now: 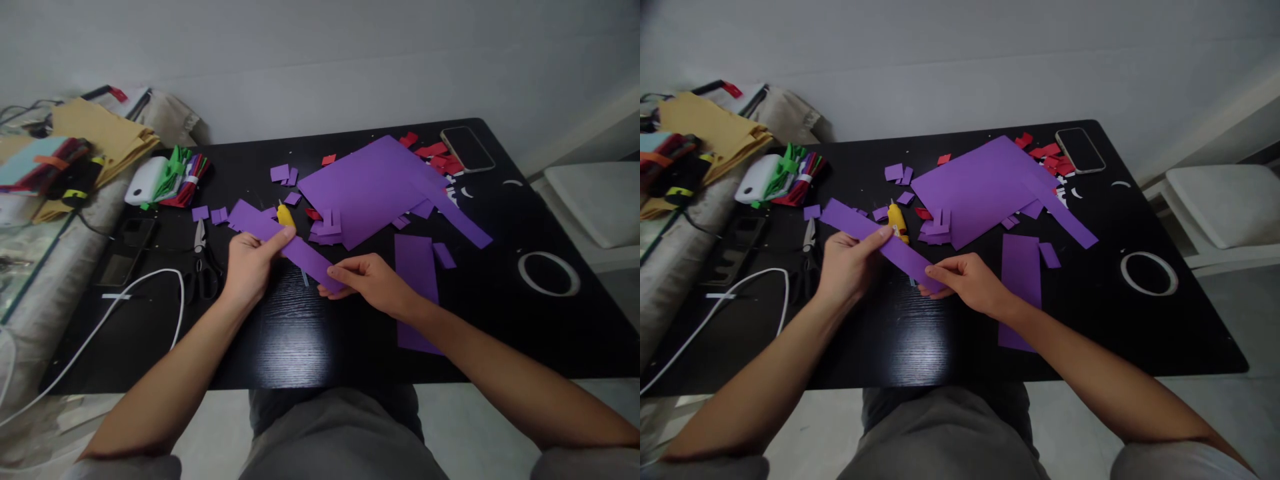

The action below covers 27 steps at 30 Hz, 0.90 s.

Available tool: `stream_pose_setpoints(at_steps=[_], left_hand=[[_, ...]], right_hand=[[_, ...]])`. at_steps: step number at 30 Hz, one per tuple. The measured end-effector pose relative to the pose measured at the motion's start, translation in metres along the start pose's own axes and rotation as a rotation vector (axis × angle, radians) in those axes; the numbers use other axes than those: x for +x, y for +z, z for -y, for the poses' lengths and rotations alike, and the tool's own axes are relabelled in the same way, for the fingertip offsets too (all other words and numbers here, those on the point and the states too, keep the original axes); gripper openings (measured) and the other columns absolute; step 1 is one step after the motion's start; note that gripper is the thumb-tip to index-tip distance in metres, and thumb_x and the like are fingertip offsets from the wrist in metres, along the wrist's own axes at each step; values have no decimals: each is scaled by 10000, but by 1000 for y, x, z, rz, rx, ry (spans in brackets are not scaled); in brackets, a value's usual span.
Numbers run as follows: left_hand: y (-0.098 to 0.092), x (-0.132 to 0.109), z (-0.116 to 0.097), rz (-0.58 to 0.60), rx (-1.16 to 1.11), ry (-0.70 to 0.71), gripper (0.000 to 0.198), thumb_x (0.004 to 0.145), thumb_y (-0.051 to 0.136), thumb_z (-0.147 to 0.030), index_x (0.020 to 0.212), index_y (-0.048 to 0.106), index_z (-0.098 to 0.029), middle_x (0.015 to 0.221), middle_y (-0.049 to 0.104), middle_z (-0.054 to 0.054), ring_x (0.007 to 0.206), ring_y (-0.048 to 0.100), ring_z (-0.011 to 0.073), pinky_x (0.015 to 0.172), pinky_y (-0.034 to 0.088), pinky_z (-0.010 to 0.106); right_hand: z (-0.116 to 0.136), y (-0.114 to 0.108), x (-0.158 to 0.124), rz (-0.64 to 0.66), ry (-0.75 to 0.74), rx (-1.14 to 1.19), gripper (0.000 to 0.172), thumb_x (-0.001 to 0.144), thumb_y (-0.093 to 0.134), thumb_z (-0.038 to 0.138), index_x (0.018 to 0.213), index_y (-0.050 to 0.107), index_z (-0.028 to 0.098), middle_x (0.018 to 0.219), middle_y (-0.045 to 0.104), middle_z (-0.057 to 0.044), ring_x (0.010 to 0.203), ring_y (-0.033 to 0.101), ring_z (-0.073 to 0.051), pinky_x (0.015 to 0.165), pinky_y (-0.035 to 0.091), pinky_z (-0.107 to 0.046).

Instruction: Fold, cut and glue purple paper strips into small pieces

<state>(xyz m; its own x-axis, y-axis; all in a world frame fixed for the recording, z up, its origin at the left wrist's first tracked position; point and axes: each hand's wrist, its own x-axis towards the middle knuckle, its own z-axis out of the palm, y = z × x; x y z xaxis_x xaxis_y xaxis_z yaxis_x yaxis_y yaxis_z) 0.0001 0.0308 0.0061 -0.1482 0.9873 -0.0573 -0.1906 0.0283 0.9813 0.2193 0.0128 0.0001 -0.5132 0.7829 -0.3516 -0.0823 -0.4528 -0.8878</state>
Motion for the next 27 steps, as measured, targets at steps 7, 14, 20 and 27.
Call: stream_pose_setpoints(at_steps=[7,14,20,27], left_hand=[[-6,11,-10,-62,-47,4,195,724,918,-306,812,803,-175,847,815,45,746,765,187,749,662,314],[4,-6,1,43,0,-96,217,716,926,-324,776,812,-149,765,796,48,655,719,165,678,606,272],[5,-7,2,61,26,-128,222,707,932,-322,770,813,-145,770,792,48,673,719,162,700,600,271],[-7,11,-12,-17,-37,-48,170,732,899,-302,759,800,-166,721,757,26,624,706,163,712,632,320]], right_hand=[[5,0,-1,-6,11,-4,349,843,829,479,925,824,140,880,832,-86,851,809,-210,879,652,-376],[5,2,-3,-78,-132,-248,294,871,776,453,965,841,182,975,835,-49,936,765,-229,867,589,-360],[5,2,-4,-68,-177,-359,260,922,701,405,942,834,183,932,820,-43,856,730,-205,779,543,-330],[7,1,-5,-84,-194,-389,239,908,702,381,845,811,178,808,774,-32,760,675,-179,709,491,-312]])
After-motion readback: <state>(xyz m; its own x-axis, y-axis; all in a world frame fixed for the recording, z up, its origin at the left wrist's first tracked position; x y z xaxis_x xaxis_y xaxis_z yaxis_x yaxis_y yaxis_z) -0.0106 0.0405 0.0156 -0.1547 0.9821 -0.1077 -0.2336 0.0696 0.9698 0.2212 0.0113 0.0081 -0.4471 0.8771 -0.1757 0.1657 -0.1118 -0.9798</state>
